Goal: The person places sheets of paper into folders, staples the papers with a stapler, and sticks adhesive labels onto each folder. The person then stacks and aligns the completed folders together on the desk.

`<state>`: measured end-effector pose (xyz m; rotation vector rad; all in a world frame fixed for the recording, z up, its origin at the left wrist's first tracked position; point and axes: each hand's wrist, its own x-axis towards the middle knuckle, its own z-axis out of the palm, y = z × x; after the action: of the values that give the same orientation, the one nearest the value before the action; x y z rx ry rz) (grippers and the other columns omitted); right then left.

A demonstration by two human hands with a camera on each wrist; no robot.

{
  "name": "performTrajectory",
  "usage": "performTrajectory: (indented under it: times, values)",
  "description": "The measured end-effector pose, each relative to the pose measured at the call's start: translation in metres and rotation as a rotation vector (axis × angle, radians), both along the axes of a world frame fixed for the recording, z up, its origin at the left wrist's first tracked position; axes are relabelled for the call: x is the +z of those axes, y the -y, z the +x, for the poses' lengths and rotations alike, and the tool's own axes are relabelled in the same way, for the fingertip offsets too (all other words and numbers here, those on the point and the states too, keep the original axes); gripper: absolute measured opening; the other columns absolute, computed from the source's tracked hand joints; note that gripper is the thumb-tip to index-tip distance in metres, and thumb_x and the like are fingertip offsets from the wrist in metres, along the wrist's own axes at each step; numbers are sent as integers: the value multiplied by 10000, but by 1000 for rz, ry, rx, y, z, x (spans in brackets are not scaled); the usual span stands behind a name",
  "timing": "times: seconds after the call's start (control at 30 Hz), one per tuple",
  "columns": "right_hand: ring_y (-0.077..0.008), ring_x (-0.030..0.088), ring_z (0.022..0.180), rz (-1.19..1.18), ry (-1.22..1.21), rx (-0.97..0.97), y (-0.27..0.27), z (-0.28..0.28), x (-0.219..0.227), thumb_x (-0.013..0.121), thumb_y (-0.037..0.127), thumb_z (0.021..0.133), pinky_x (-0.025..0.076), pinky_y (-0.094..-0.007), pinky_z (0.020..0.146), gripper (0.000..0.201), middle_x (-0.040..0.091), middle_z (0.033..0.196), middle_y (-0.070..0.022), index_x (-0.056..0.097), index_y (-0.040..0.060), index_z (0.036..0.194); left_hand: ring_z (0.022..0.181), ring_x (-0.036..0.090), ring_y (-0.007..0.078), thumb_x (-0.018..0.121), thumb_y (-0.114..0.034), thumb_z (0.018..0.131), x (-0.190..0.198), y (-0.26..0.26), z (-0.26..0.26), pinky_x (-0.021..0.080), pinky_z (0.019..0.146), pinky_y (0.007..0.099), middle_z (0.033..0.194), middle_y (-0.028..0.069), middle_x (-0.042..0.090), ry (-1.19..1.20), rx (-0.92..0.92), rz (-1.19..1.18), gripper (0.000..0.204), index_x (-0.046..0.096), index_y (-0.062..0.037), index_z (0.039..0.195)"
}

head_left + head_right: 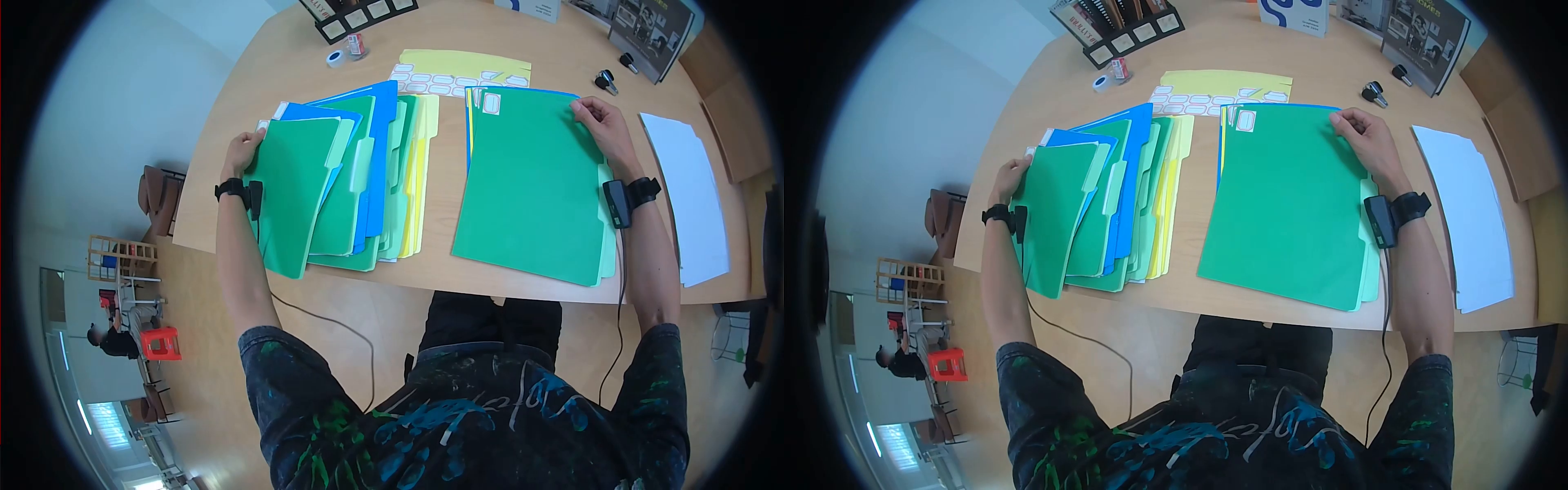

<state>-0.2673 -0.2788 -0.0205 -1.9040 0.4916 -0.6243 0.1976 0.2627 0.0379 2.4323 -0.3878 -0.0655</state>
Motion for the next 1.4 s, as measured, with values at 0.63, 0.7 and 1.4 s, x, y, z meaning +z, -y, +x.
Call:
performTrajectory:
  times: [0.63, 0.7, 1.4]
  values:
    - [-53, 533, 753, -49, -9, 20, 7, 2, -7, 688, 357, 980, 414, -219, 693, 353, 638, 814, 30, 711, 9, 1032, 1120, 650, 210, 683, -410, 920, 33, 78, -60, 503, 905, 330, 1152, 208, 690, 289, 63, -105, 593, 626, 75, 1256]
    - [-56, 525, 761, -63, -11, 21, 4, 2, -4, 680, 368, 984, 412, -231, 692, 355, 645, 829, 29, 713, 19, 1039, 1121, 649, 202, 670, -378, 937, 61, 109, -103, 506, 903, 336, 1173, 182, 690, 143, 7, -357, 542, 627, 51, 1265]
    - [-146, 704, 1000, 265, -179, 823, -175, 3, 43, 689, 333, 978, 543, -276, 888, 403, 748, 1059, -99, 681, -21, 1172, 657, 542, 97, 552, -134, 986, 11, 353, -219, 413, 536, 216, 782, -18, 549, -701, 46, -1786, 108, 536, -99, 885]
